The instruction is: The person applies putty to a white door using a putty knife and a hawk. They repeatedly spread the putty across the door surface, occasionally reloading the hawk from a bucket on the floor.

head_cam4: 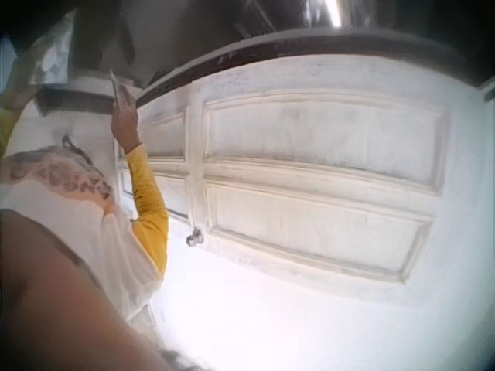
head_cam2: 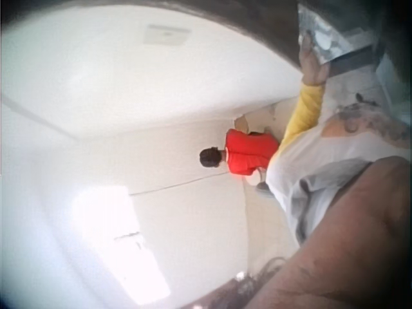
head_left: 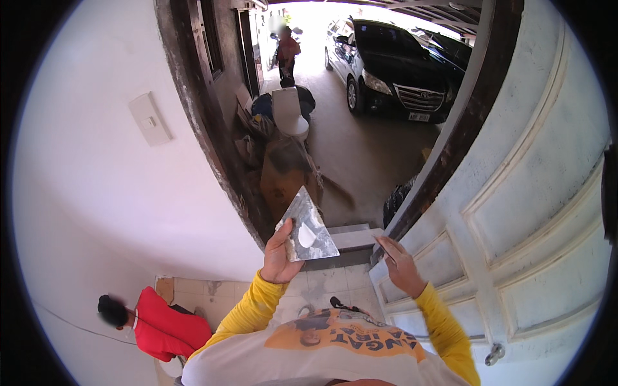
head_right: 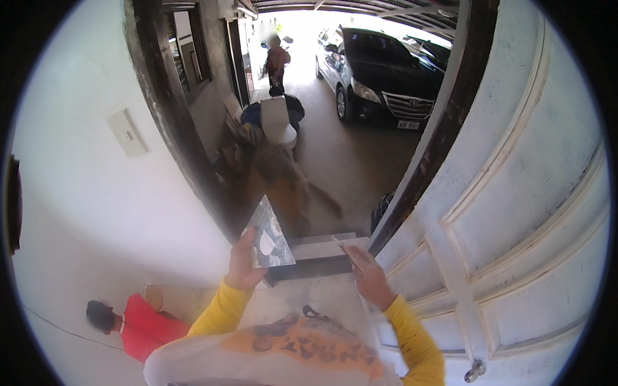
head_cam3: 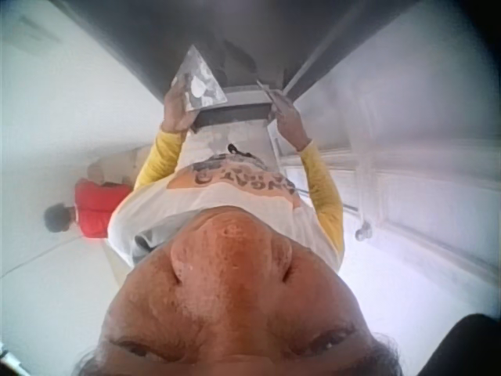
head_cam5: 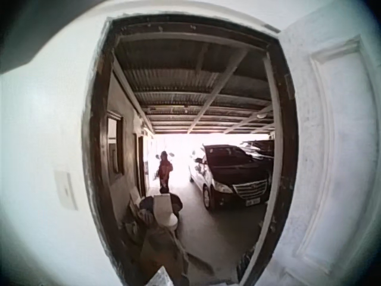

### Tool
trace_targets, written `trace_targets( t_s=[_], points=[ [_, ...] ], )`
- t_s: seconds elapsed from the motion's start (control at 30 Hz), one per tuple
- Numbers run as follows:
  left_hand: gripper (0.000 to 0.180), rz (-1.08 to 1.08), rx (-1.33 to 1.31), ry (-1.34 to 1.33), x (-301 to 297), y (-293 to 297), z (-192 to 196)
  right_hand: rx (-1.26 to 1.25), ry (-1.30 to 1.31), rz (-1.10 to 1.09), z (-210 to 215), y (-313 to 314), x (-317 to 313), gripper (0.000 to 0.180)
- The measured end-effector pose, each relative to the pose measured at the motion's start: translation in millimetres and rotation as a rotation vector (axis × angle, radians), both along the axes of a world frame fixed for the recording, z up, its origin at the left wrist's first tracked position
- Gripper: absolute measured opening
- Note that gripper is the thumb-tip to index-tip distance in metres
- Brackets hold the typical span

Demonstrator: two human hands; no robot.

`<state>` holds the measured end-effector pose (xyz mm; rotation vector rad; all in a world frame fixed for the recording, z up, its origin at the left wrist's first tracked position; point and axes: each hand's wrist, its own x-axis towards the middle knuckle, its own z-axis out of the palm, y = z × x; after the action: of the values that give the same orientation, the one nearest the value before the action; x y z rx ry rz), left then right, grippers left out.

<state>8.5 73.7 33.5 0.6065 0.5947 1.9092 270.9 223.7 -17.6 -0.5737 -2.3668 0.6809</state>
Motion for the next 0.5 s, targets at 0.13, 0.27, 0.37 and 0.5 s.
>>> trace_targets(
  t_s=[0.13,0.27,0.37,0.5],
  points=[
    [0.052,-0.04,-0.116,-0.289,-1,14,-23,-0.906,0.429,-0.308,-67,-18,9,0.043],
    [0.038,-0.082,-0.107,-0.446,34,23,-29,-0.673,0.35,-0.257,-133,-21,40,0.04],
    [0.037,-0.11,-0.165,-0.41,62,27,-31,-0.104,0.145,-0.057,-167,8,86,0.038],
    [0.039,-0.132,-0.046,-0.308,90,64,-37,-0.141,0.282,-0.066,-130,41,110,0.031]
  ],
)
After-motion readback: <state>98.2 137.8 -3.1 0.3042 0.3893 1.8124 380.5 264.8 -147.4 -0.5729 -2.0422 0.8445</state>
